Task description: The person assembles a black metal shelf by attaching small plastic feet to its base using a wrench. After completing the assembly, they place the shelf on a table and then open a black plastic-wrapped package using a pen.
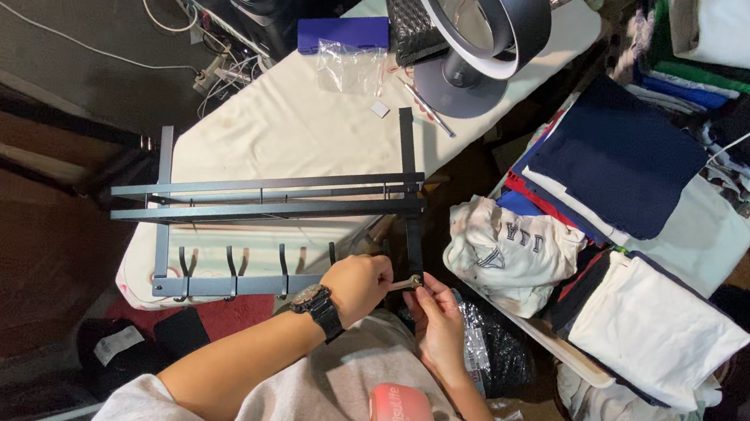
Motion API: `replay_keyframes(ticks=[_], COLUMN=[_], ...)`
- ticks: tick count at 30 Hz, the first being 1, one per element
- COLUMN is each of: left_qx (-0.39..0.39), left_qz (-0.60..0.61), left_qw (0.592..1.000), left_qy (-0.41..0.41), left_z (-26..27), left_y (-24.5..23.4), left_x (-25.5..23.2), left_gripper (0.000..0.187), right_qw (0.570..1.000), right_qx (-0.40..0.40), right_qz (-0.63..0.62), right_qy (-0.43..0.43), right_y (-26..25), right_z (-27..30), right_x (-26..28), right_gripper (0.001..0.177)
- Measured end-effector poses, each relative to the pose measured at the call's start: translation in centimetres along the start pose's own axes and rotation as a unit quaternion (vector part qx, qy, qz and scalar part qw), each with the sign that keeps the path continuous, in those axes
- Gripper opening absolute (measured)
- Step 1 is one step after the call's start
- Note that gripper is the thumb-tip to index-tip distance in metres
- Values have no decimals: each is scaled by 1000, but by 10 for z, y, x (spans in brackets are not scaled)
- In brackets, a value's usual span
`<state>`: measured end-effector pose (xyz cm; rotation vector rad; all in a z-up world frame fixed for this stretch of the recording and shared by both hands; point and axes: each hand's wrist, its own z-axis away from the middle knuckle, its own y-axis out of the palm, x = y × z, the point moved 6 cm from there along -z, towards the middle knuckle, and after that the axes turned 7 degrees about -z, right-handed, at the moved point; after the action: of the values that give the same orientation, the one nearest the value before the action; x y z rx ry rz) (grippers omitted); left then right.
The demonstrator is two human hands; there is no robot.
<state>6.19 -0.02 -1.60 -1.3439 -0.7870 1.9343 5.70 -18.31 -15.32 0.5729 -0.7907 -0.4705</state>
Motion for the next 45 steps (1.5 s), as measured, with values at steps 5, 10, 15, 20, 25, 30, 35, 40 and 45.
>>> replay_keyframes(ticks=[5,10,15,20,25,30,35,40,45], left_qx=[40,47,17,5,-46,-16,-64,-98,-89], left_qz=[25,73,104,117,117,107,-31,-89,-74], left_qw=[998,995,994,993,992,990,965,939,947], left_qy=[-32,-43,-17,-16,28,95,252,317,298], left_z=[-6,-11,-11,-8,-2,1,7,13,11], left_y=[10,16,20,22,14,11,5,11,15], left_x=[10,19,22,25,19,14,4,7,12], left_gripper=[10,14,15,10,7,16,16,18,20], right_qw=[1000,1000,1000,1000,1000,1000,1000,1000,1000], right_qx=[0,9,2,2,6,13,12,15,-3], right_qz=[-2,-16,-6,12,15,10,6,3,11], right_qy=[0,-1,-8,-17,-12,-22,-8,-9,-2], right_y=[-4,-7,-15,-17,-15,-13,-13,-15,-16], right_z=[0,-4,-8,-10,-9,-10,-10,-10,-12], right_x=[-1,-4,-9,-10,-9,-7,-7,-7,-7], right_gripper=[23,23,22,22,23,22,24,24,22])
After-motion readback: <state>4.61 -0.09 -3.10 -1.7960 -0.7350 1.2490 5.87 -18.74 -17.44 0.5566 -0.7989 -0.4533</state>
